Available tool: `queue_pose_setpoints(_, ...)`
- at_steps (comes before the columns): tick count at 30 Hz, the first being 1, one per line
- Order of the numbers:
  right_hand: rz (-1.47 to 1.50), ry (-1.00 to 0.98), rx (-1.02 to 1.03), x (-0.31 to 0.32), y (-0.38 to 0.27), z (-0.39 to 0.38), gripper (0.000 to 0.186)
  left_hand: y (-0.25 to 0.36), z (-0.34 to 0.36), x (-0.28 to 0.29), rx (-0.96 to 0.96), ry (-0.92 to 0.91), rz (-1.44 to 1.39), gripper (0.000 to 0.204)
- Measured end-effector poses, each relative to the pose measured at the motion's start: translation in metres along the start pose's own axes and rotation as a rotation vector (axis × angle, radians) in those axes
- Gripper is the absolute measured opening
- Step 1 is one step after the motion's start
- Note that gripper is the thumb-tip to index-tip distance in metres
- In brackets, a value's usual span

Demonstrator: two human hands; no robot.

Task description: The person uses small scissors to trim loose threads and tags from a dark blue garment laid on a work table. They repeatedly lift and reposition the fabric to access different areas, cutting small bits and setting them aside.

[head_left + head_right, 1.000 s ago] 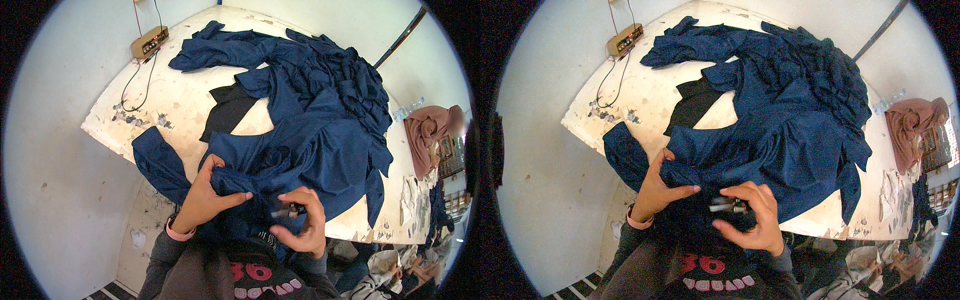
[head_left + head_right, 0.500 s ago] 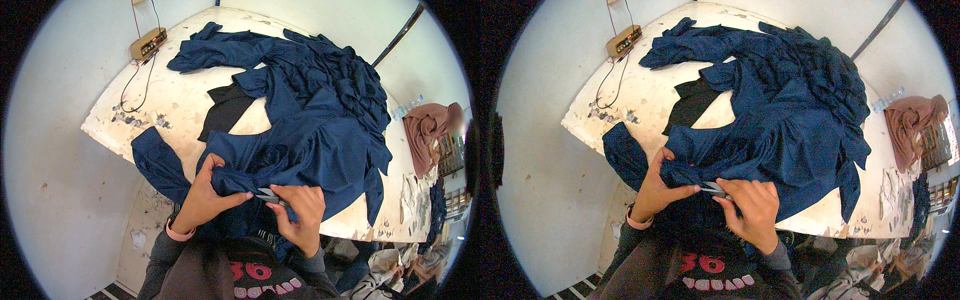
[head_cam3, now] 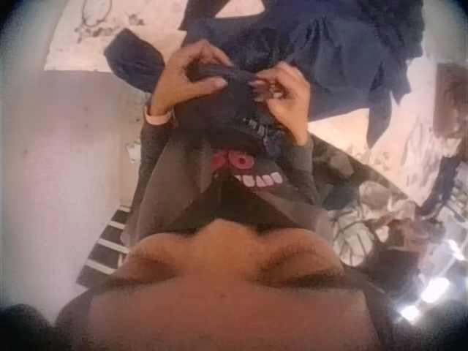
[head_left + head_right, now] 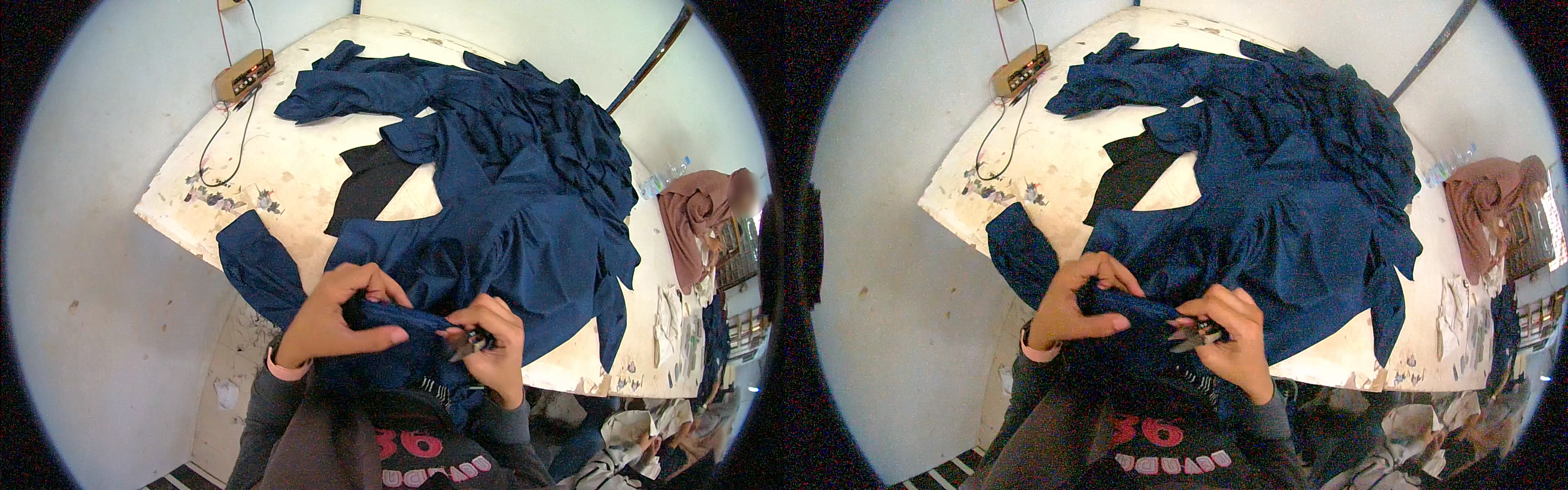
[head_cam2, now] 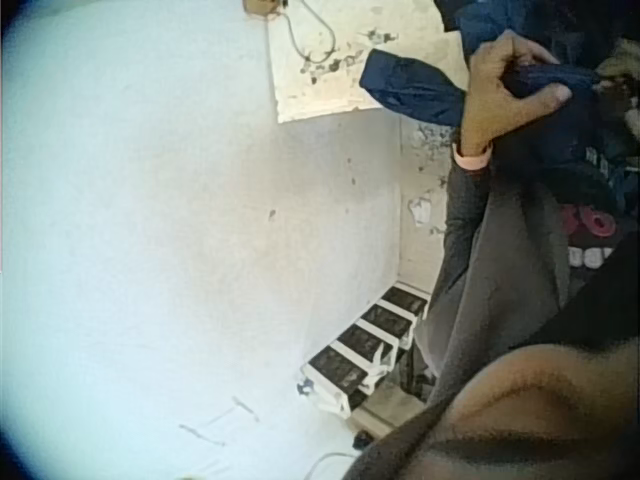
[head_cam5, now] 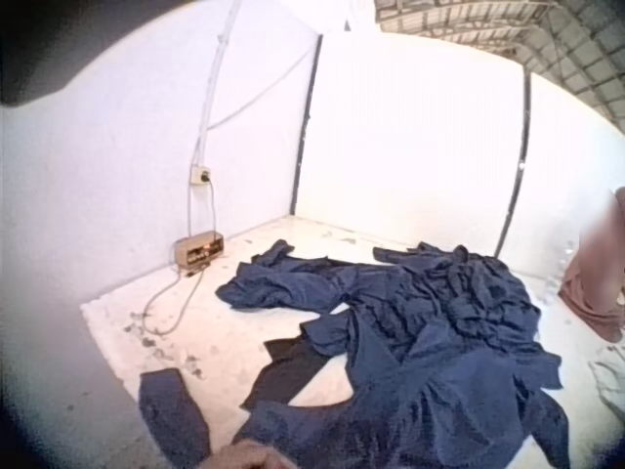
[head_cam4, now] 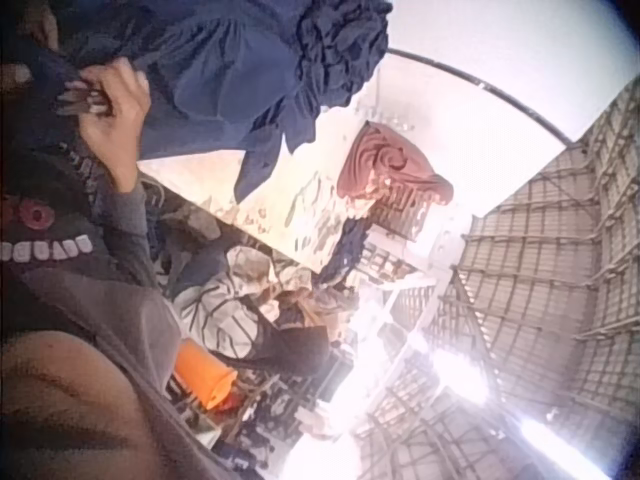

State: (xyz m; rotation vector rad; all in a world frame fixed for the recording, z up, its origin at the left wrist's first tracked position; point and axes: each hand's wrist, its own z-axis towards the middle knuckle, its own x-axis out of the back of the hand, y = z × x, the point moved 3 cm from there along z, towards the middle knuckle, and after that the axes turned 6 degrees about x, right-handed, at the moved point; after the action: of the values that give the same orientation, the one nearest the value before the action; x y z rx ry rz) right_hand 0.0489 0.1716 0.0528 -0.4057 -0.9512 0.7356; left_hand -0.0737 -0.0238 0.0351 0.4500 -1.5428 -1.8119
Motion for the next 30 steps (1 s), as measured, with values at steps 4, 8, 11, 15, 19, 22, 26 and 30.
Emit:
queue_pose_setpoints(4,-0.148,-0.014,0.041,0.009,-0.007,-0.003,0.023,0.004,0.004,0.012,-0.185,0.144,0.293,0.037)
queue_pose_setpoints(8,-0.226,-0.156,0.011,0.011,-0.007,-0.001,0.029,0.001,-0.001,0.0,-0.374,0.274,0.512,0.032)
queue_pose_setpoints(11,-0.137,0.019,-0.02,0.007,-0.023,0.011,0.04,0.003,-0.004,-0.005,-0.468,0.258,0.561,0.029)
queue_pose_setpoints(15,-0.159,-0.059,0.127,-0.009,-0.023,0.017,0.045,0.0,-0.003,-0.016,-0.484,0.175,0.336,0.027)
queue_pose_setpoints(19,0.28,0.171,-0.07,-0.018,-0.007,0.016,0.019,-0.009,-0.005,-0.025,-0.137,0.218,0.02,0.026)
queue_pose_setpoints(22,0.472,0.155,-0.257,-0.017,0.001,0.015,0.011,-0.006,-0.002,-0.021,-0.132,0.043,-0.006,0.016)
queue_pose_setpoints(26,0.272,0.086,-0.167,-0.011,-0.002,0.022,0.015,0.004,-0.001,-0.028,-0.171,-0.04,0.231,0.023)
queue_pose_setpoints(30,-0.082,0.096,-0.119,0.008,-0.016,0.034,0.026,0.003,-0.001,-0.026,-0.095,0.018,0.172,0.037)
